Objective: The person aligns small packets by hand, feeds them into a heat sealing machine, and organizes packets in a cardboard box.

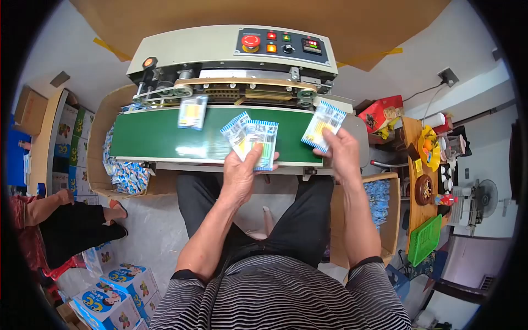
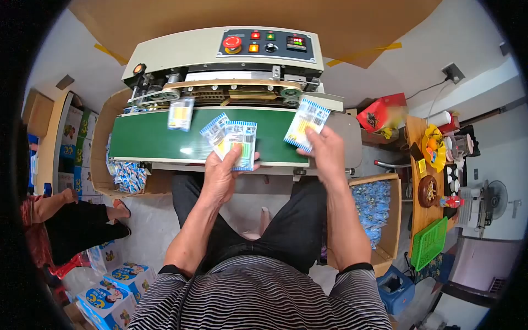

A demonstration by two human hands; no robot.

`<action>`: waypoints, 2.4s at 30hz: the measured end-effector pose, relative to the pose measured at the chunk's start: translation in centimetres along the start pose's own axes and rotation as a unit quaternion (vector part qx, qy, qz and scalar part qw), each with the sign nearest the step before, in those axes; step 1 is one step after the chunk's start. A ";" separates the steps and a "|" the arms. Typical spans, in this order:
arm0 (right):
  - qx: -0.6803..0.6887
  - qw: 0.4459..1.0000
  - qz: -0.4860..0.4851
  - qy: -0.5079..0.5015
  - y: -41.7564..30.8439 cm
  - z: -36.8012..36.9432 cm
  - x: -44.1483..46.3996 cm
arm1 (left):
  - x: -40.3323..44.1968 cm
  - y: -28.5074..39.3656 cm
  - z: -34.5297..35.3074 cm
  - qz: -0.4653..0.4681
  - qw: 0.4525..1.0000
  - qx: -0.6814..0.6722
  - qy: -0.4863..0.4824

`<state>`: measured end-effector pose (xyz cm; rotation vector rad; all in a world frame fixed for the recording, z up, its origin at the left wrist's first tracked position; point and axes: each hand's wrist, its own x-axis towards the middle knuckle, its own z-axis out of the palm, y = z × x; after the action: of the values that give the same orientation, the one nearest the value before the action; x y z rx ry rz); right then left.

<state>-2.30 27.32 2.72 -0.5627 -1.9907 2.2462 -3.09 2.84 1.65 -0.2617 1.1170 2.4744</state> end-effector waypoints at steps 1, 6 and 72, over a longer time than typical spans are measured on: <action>-0.001 1.000 0.001 0.007 -0.3 -1.0 0.8 | 0.1 -0.1 -0.3 0.003 1.000 0.018 0.001; -0.078 0.995 0.056 -0.003 -0.7 -1.7 4.5 | 1.0 -0.7 -1.3 0.044 0.996 0.063 0.038; -0.072 0.993 -0.077 0.060 2.3 3.6 -1.4 | -3.0 -5.1 -6.8 -0.216 0.940 0.212 -0.157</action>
<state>-1.78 23.13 1.11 -0.5223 -2.0710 1.9449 1.84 -0.13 -5.28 0.0208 1.2570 1.7652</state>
